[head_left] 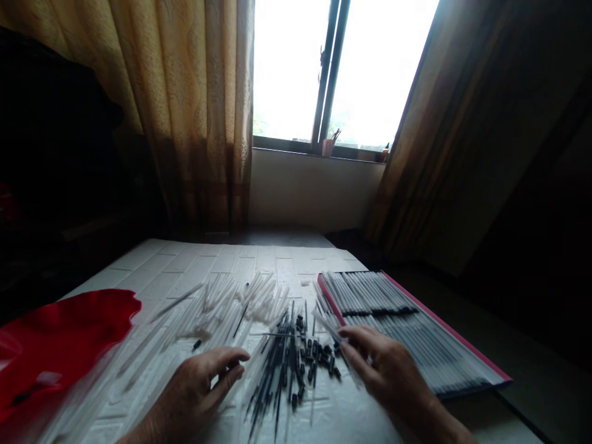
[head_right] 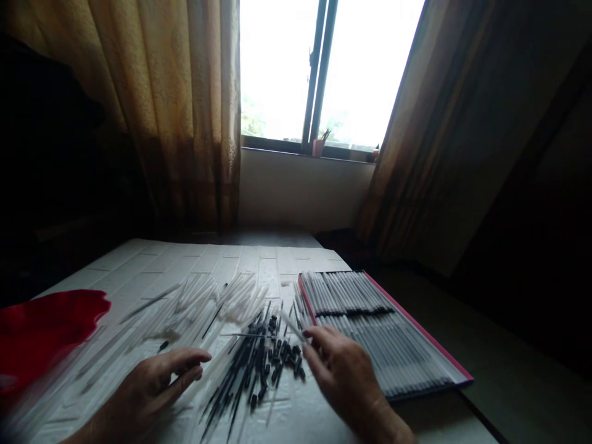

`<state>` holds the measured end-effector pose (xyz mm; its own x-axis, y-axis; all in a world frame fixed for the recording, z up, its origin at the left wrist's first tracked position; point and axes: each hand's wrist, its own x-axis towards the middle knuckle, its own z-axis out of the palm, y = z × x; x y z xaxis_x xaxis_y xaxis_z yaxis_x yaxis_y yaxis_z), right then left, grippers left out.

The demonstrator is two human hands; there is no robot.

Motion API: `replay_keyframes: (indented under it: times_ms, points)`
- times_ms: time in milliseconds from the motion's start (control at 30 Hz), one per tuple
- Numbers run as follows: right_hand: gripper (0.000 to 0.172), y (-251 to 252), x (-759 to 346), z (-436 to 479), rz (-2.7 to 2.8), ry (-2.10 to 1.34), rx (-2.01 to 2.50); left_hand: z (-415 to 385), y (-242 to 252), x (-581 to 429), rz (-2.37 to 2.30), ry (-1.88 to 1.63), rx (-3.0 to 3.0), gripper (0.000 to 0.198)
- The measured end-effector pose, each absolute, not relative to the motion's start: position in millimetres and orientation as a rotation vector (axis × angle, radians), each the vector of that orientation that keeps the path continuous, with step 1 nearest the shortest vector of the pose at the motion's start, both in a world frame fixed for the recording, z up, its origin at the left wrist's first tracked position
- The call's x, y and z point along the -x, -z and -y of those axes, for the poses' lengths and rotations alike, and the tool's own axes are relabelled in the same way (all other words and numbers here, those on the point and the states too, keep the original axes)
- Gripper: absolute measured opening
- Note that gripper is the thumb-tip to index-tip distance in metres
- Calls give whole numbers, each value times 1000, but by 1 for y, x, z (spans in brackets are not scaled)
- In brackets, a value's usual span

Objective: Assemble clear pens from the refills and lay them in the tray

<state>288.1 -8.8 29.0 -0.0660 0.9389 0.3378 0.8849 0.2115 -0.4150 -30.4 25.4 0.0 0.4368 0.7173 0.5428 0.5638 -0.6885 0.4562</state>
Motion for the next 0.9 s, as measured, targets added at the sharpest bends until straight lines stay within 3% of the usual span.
replay_keyframes:
  times_ms: [233,900]
  points:
    - [27,-23,-397,8,1565,-107,2246,-26,3,31,-1102,-1116,-2507,15]
    - [28,-11,-386,5,1691,-89,2344,-30,-11,30,-1046,-1217,-2529,17]
